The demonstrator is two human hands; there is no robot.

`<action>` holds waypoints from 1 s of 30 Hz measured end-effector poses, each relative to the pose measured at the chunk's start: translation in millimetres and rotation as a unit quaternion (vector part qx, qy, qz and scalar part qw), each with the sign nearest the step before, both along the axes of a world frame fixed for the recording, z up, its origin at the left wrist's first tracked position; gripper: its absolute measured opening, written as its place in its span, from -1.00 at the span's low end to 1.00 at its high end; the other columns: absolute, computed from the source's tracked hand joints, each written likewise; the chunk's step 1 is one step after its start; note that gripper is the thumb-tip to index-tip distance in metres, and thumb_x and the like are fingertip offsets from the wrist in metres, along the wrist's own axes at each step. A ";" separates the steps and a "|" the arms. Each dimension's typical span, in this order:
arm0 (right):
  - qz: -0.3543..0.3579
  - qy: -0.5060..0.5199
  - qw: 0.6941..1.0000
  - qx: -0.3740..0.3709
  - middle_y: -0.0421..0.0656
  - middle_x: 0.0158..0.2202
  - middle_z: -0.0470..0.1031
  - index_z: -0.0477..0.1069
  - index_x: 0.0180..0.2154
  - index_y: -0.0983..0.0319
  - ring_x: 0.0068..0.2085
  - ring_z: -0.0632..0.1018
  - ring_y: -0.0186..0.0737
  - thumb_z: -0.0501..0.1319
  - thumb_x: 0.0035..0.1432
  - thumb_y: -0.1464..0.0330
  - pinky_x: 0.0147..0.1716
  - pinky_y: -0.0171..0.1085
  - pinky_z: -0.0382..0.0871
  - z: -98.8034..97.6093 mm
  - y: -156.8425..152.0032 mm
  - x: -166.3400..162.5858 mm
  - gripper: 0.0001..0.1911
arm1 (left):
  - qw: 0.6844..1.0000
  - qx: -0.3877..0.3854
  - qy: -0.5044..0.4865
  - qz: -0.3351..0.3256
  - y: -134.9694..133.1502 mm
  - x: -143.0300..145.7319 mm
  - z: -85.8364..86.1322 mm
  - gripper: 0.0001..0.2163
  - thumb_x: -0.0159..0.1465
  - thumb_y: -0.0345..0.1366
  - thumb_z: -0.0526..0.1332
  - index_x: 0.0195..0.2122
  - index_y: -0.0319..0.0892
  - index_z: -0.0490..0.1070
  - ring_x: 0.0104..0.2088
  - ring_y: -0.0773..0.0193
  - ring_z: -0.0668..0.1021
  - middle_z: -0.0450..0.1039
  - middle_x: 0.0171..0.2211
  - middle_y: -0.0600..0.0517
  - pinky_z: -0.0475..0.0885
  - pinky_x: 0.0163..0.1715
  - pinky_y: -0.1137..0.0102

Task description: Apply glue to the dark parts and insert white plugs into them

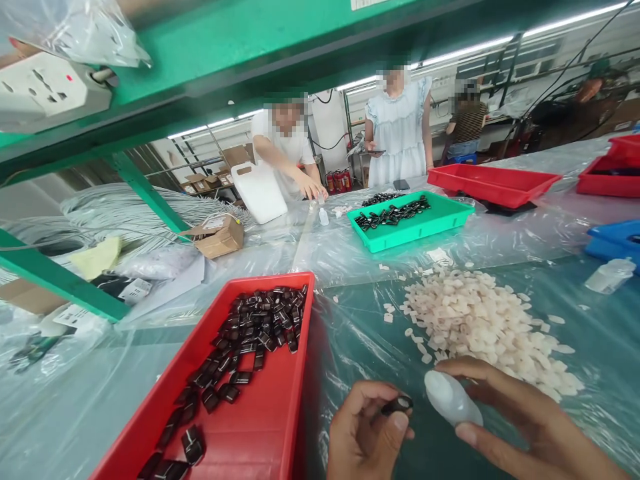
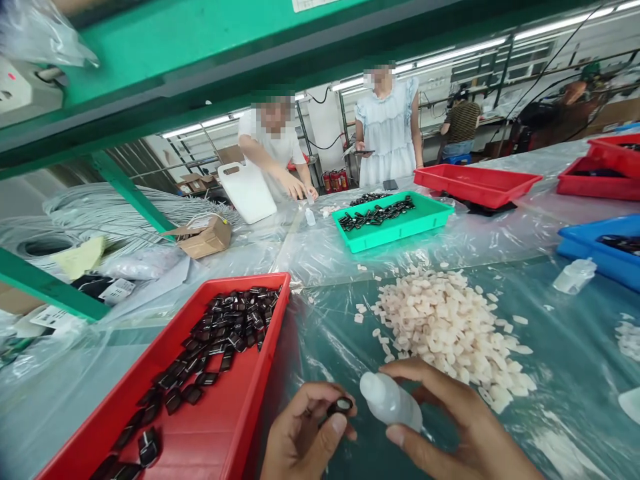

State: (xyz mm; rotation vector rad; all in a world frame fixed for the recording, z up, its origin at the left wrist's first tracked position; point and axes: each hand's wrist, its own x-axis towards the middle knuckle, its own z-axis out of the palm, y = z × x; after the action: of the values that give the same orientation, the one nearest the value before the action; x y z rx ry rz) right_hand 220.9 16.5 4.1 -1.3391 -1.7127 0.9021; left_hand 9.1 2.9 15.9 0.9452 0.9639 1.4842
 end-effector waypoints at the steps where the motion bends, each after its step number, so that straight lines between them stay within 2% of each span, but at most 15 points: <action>1: 0.004 -0.004 1.000 0.008 -0.17 0.11 0.58 0.50 0.06 -0.05 0.08 0.62 -0.05 0.37 0.17 0.02 0.00 -0.32 0.58 8.1 0.7 -1.1 -0.56 | 1.000 -0.001 -0.001 0.002 -0.8 0.0 1.7 -0.73 0.13 -0.09 0.53 -0.33 -0.16 0.61 -0.34 0.21 0.64 0.63 -0.36 -0.03 0.59 -0.42 0.44; 6: 0.015 -0.016 0.999 0.044 -0.19 0.05 0.60 0.49 0.05 -0.04 -0.01 0.65 -0.14 0.37 0.22 0.11 -0.04 -0.31 0.59 38.0 0.8 -1.4 -0.63 | 1.000 -0.010 0.005 0.019 -7.9 -1.5 12.5 -0.85 0.17 -0.20 0.51 -0.30 -0.09 0.63 -0.25 0.25 0.64 0.66 -0.27 0.02 0.59 -0.28 0.50; 11: 0.048 -0.051 0.991 0.111 -0.24 -0.06 0.63 0.46 -0.01 -0.03 -0.06 0.66 -0.18 0.35 0.22 0.28 -0.17 -0.36 0.59 51.0 -4.3 -3.2 -0.70 | 0.998 0.017 0.049 0.038 -11.8 -2.4 20.8 -0.89 0.22 -0.21 0.48 -0.29 -0.05 0.63 -0.27 0.28 0.64 0.67 -0.25 0.04 0.59 -0.21 0.49; 15: 0.096 -0.074 0.984 0.133 -0.25 -0.08 0.60 0.43 0.00 -0.01 -0.10 0.65 -0.25 0.30 0.25 0.37 -0.17 -0.40 0.57 57.1 -5.3 -7.9 -0.70 | 0.996 0.043 0.068 0.049 -12.0 -0.3 22.0 -0.92 0.24 -0.25 0.47 -0.26 -0.05 0.62 -0.19 0.27 0.66 0.67 -0.26 0.04 0.58 -0.17 0.53; 21: 0.124 -0.105 0.974 0.156 -0.27 -0.04 0.53 0.31 0.14 -0.06 -0.05 0.61 -0.33 0.26 0.27 0.42 -0.10 -0.43 0.55 55.0 -6.7 -6.3 -0.54 | 0.992 0.068 0.089 0.051 -11.9 0.3 20.5 -0.93 0.26 -0.26 0.46 -0.26 -0.04 0.62 -0.18 0.31 0.65 0.68 -0.26 0.06 0.55 -0.15 0.59; 26: 0.114 -0.154 0.964 0.186 -0.19 0.01 0.49 0.30 0.16 -0.04 0.02 0.60 -0.24 0.27 0.29 0.36 -0.08 -0.38 0.59 45.5 -11.8 2.7 -0.56 | 0.991 0.064 0.105 0.046 -11.7 -1.8 18.4 -0.94 0.27 -0.28 0.44 -0.25 -0.02 0.61 -0.17 0.30 0.65 0.66 -0.25 0.07 0.56 -0.15 0.57; 30: 0.070 -0.205 0.952 0.216 -0.14 0.14 0.42 0.30 0.23 -0.07 0.09 0.60 -0.14 0.30 0.27 0.29 0.04 -0.31 0.58 35.5 -20.6 9.4 -0.47 | 0.989 0.075 0.125 0.032 -11.1 -3.2 16.1 -0.95 0.29 -0.32 0.42 -0.24 -0.03 0.60 -0.19 0.32 0.63 0.65 -0.25 0.07 0.54 -0.15 0.59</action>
State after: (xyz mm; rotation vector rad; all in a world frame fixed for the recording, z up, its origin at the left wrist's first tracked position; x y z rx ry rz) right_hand 230.3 -4.1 39.6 -1.1665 -2.1898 0.2929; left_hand 5.8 -8.2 32.0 1.2420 1.0815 1.5328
